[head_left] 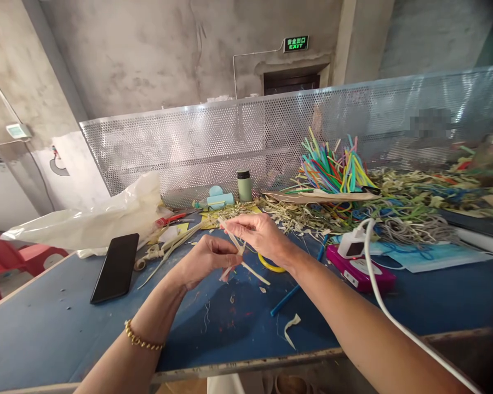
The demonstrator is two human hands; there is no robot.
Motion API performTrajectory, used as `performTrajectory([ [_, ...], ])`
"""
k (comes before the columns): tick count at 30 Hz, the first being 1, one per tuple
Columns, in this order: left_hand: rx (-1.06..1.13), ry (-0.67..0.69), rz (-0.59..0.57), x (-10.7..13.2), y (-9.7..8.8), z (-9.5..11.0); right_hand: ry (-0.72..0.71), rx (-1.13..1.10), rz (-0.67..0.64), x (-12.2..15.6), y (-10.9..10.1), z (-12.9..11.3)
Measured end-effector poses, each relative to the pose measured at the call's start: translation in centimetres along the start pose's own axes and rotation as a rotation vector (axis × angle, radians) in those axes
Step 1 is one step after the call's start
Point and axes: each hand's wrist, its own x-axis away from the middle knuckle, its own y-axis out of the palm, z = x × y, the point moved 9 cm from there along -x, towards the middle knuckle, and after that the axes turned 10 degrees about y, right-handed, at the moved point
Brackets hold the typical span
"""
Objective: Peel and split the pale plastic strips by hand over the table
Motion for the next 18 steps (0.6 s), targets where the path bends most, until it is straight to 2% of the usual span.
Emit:
performTrajectory([
  [5,0.232,0.011,0.157,-0.1,-1.5,-0.4,0.008,0.141,0.058,0.1,-1.5,-0.8],
  [8,0.305,0.025,0.225,-0.2,-2.1,-0.6,-0.019,0.209,0.033,0.1,-1.6,-1.4],
  [18,0.264,0.065,0.313,-0.3,-2.9,-0.5,-0.079,0.398,0.088,0.1,-1.5,-1.6],
])
